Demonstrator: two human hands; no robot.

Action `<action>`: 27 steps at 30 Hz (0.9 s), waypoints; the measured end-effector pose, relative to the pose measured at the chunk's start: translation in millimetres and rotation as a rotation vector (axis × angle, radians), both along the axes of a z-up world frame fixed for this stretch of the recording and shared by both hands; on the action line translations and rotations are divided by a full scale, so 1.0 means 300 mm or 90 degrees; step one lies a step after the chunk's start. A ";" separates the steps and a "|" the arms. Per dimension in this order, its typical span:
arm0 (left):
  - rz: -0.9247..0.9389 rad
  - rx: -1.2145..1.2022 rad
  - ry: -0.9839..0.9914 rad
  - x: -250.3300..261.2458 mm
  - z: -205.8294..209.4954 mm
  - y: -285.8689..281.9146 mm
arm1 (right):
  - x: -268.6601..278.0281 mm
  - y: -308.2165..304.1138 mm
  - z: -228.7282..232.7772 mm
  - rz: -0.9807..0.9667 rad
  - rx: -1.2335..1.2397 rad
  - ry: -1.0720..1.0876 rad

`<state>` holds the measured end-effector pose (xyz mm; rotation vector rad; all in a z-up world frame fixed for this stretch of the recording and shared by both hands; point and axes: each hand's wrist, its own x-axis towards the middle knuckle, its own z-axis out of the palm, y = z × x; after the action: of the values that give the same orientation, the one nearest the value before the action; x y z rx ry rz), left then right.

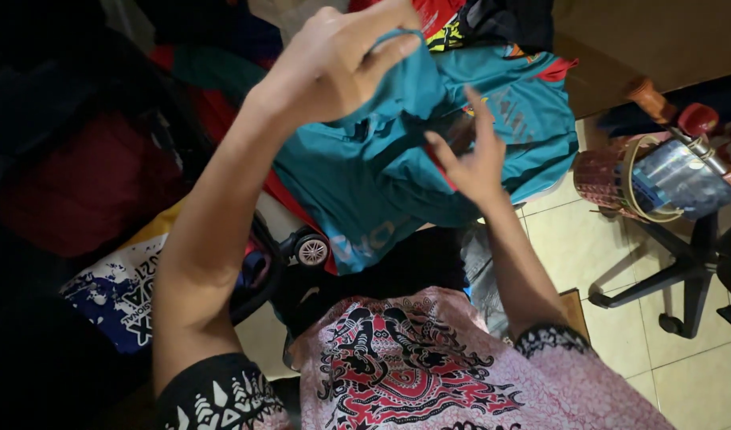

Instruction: The person folds a teal-colored shirt and a red shirt by hand, laying them flat on a table and aligning the sleeves and body before stacking them.

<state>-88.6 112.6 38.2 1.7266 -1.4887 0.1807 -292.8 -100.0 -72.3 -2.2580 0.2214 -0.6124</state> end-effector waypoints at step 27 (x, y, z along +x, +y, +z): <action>0.301 0.067 -0.190 0.176 0.045 0.171 | 0.418 -0.620 0.236 -0.011 -0.228 -0.219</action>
<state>-35.8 163.9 51.8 2.1920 -1.2833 0.6404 -167.5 -286.0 -1.7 -2.4384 -0.0441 -1.1079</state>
